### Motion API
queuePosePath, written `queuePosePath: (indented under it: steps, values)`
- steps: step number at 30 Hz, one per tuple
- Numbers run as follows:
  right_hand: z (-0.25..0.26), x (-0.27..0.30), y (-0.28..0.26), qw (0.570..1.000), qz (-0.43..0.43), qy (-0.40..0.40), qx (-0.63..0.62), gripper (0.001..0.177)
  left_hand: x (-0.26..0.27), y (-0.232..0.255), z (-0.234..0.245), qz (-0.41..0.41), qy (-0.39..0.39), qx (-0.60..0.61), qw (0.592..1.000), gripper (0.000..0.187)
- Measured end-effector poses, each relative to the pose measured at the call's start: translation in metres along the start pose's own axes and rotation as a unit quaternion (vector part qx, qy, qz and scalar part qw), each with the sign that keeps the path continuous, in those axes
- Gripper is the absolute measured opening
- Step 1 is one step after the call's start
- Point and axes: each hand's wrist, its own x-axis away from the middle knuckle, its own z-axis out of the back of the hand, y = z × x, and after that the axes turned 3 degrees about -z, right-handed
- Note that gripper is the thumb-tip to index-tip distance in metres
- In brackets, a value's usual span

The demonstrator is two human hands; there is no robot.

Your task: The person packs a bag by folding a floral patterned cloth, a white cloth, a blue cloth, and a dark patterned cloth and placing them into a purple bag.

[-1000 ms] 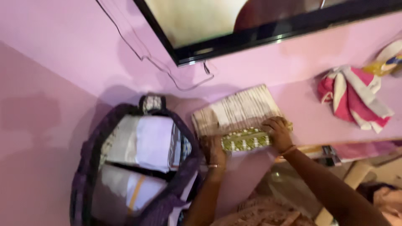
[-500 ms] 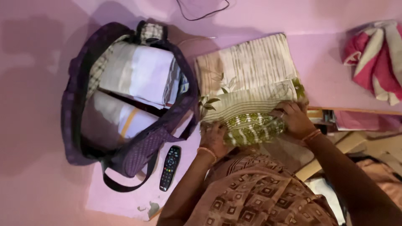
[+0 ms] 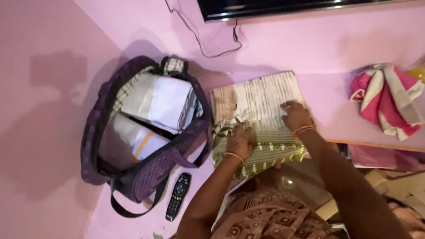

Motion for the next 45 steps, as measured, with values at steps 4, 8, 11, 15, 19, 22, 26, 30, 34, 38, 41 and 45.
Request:
queuePosePath:
  steps: [4, 8, 11, 15, 19, 22, 26, 30, 34, 38, 41, 45]
  values:
    - [-0.002, -0.002, -0.02, 0.993, -0.117, -0.022, 0.011, 0.029, -0.036, -0.024, -0.008, 0.01, 0.022, -0.044, 0.999, 0.073]
    - [-0.009, 0.018, -0.053, 0.983, -0.139, 0.04, 0.111, 0.042, -0.06, -0.047, -0.021, -0.032, 0.077, -0.09, 0.992, 0.071]
    - [-0.018, 0.074, -0.122, 0.986, -0.118, 0.002, 0.115, 0.069, -0.071, -0.06, -0.03, -0.017, 0.116, -0.039, 0.992, 0.062]
    - [0.04, 0.093, -0.19, 0.961, -0.087, -0.252, 0.07, 0.087, -0.096, -0.082, -0.033, -0.033, 0.104, -0.097, 0.989, 0.044]
    - [0.092, 0.076, -0.202, 0.945, 0.003, -0.31, 0.1, 0.077, -0.137, -0.1, -0.035, 0.098, 0.063, -0.054, 0.992, 0.02]
    - [0.106, 0.062, -0.196, 0.941, 0.015, -0.318, 0.112, 0.079, -0.15, -0.102, -0.018, 0.132, 0.082, -0.082, 0.984, 0.018]
    - [0.113, 0.05, -0.169, 0.922, 0.048, -0.352, 0.156, 0.085, -0.146, -0.095, 0.016, 0.242, 0.039, -0.056, 0.968, 0.013]
    - [0.105, 0.037, -0.123, 0.926, 0.071, -0.333, 0.161, 0.084, -0.133, -0.116, 0.002, 0.151, 0.129, -0.033, 0.979, 0.013]
    - [0.081, 0.047, -0.084, 0.948, -0.071, -0.248, 0.188, 0.091, -0.119, -0.144, -0.023, 0.112, 0.148, -0.037, 0.982, 0.013]
    - [0.034, 0.065, -0.078, 0.941, -0.28, -0.128, 0.144, 0.101, -0.106, -0.141, -0.024, 0.115, 0.115, -0.032, 0.986, 0.02]
    - [0.011, 0.057, -0.064, 0.969, -0.236, -0.044, 0.056, 0.096, -0.105, -0.12, -0.006, 0.131, 0.088, -0.045, 0.986, 0.018]
    - [-0.007, 0.063, -0.053, 0.992, -0.129, -0.007, 0.016, 0.062, -0.106, -0.084, 0.027, 0.191, 0.078, -0.007, 0.978, 0.015]
